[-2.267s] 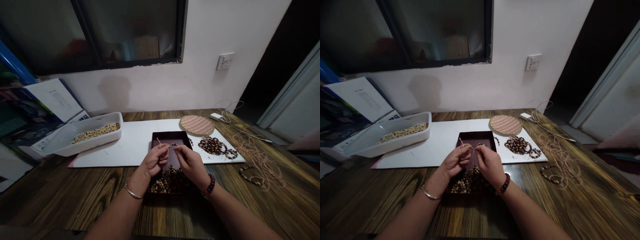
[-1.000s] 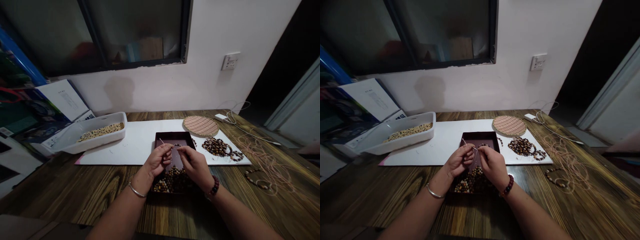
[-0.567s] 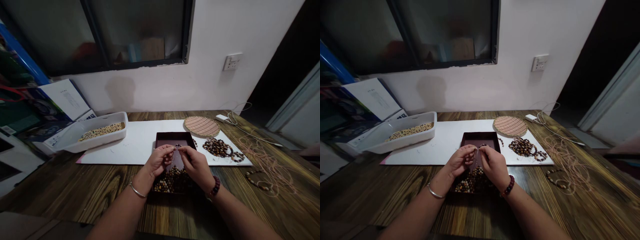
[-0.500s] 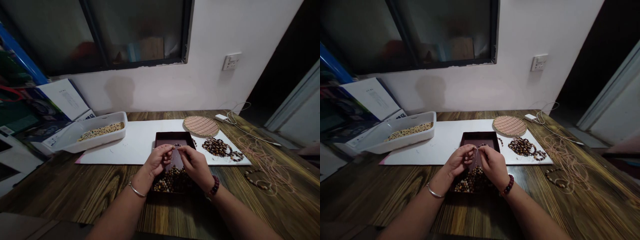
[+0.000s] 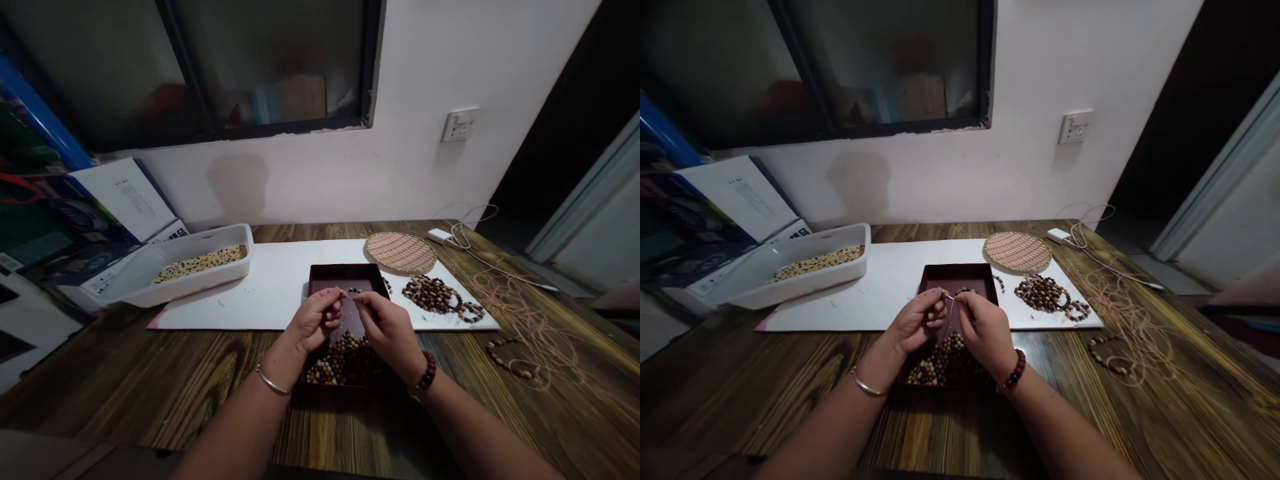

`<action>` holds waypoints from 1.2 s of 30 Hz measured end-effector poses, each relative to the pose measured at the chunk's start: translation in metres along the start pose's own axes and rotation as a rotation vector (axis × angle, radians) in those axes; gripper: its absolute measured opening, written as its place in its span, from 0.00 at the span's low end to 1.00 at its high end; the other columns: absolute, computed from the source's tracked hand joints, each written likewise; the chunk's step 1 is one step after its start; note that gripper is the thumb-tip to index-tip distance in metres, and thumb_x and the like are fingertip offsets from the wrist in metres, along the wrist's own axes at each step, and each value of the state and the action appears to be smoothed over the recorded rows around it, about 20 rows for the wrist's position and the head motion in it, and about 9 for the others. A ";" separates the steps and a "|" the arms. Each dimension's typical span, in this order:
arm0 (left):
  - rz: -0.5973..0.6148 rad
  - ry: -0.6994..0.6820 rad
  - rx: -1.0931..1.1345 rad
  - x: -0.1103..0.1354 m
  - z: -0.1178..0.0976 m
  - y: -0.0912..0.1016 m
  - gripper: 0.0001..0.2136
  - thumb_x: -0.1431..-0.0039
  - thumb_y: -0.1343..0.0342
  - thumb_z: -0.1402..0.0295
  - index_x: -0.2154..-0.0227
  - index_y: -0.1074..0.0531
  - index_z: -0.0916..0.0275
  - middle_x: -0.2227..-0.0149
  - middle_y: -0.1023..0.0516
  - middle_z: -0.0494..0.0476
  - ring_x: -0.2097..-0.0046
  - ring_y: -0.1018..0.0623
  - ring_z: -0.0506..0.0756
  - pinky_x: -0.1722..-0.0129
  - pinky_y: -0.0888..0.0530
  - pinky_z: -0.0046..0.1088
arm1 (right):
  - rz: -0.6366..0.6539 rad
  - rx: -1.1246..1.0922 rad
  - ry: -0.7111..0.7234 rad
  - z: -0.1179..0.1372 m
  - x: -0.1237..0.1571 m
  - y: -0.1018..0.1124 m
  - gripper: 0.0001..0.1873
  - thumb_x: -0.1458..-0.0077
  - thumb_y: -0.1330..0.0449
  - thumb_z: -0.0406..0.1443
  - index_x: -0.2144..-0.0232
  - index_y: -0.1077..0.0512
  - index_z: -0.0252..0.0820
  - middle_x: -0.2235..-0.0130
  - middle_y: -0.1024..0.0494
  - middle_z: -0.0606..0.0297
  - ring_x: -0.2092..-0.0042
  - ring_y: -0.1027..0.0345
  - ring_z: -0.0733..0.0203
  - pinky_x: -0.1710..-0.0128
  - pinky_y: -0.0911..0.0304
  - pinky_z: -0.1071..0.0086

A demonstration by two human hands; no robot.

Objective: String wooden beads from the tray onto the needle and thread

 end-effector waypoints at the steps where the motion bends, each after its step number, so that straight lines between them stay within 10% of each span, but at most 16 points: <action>1: -0.001 0.000 0.001 0.000 0.000 0.000 0.13 0.60 0.34 0.65 0.75 0.30 0.69 0.83 0.38 0.46 0.83 0.44 0.40 0.86 0.49 0.14 | 0.002 0.000 0.000 0.000 0.000 0.000 0.09 0.45 0.50 0.30 0.67 0.30 0.41 0.71 0.23 0.63 0.72 0.30 0.63 0.71 0.37 0.73; 24: -0.180 -0.176 -0.247 -0.001 0.004 -0.005 0.15 0.66 0.33 0.63 0.80 0.31 0.66 0.86 0.39 0.43 0.84 0.44 0.41 0.84 0.52 0.20 | 0.077 0.115 0.014 -0.001 -0.001 0.004 0.09 0.47 0.51 0.29 0.69 0.31 0.41 0.73 0.24 0.63 0.72 0.31 0.62 0.73 0.41 0.72; 36: -0.123 -0.190 -0.335 -0.001 0.006 -0.005 0.14 0.61 0.35 0.61 0.77 0.30 0.66 0.84 0.37 0.45 0.82 0.41 0.43 0.82 0.47 0.21 | 0.114 -0.247 -0.234 -0.006 -0.005 -0.002 0.08 0.45 0.51 0.36 0.73 0.34 0.42 0.79 0.34 0.70 0.77 0.40 0.65 0.77 0.44 0.74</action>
Point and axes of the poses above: each hand's wrist, its own x-axis away from the middle knuckle, its own y-axis out of the back of the hand, z = x × y, the point moved 1 cm from there along -x, towards the middle knuckle
